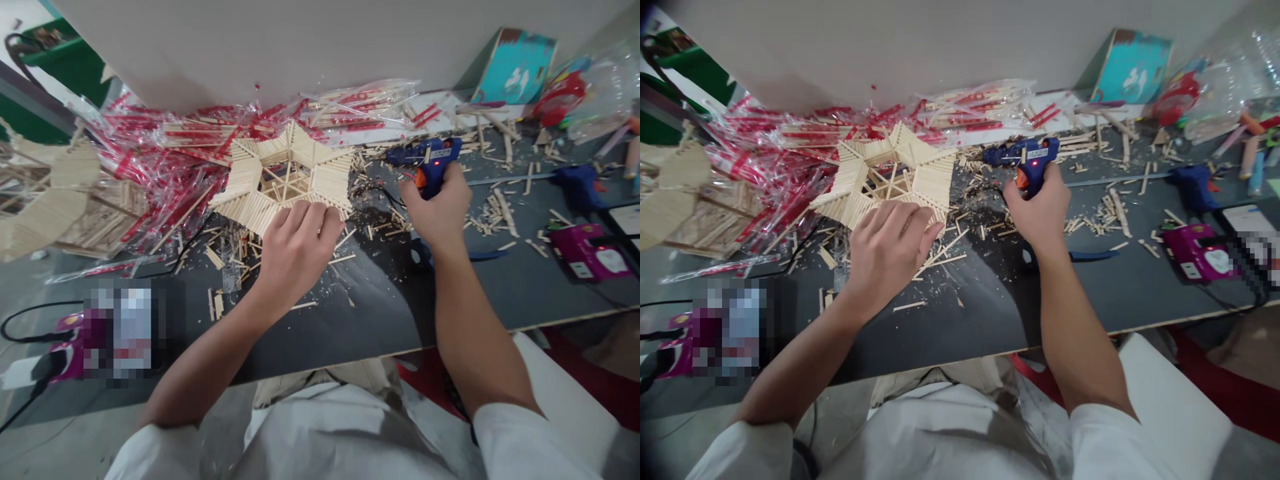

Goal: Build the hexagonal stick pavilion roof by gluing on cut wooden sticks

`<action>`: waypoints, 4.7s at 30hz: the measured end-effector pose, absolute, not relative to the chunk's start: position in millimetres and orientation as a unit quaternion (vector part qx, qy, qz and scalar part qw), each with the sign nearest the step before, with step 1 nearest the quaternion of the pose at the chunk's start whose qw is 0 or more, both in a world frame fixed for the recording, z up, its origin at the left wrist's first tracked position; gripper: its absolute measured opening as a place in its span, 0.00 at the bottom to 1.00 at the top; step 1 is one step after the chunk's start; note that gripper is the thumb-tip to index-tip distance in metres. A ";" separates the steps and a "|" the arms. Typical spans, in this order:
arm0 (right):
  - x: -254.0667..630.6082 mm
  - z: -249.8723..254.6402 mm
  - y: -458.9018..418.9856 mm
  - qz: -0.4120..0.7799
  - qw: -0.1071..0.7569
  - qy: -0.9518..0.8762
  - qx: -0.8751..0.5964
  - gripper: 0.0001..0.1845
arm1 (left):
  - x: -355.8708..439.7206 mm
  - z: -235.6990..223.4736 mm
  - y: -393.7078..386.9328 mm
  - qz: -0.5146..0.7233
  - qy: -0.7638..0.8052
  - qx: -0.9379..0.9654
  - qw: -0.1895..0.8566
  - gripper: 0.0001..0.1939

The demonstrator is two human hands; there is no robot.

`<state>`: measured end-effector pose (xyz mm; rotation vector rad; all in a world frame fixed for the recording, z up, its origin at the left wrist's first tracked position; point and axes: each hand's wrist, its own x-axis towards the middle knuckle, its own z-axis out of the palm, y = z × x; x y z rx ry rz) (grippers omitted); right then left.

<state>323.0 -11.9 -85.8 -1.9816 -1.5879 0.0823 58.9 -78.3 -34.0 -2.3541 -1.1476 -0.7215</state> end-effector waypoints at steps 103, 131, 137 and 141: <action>293.1 29.0 39.5 -0.022 0.315 -0.863 -0.394 0.11 | 58.2 -44.0 -74.9 -0.300 -0.372 -0.829 0.292 0.03; 288.1 26.8 37.5 -0.025 0.334 -0.852 -0.402 0.12 | 57.7 -46.0 -74.8 -0.298 -0.373 -0.822 0.309 0.07; 286.9 25.2 38.4 -0.024 0.346 -0.850 -0.397 0.08 | 57.5 -46.9 -75.9 -0.304 -0.379 -0.827 0.285 0.06; 287.4 22.9 40.5 -0.036 0.346 -0.849 -0.397 0.10 | 57.5 -46.5 -76.4 -0.299 -0.379 -0.825 0.294 0.07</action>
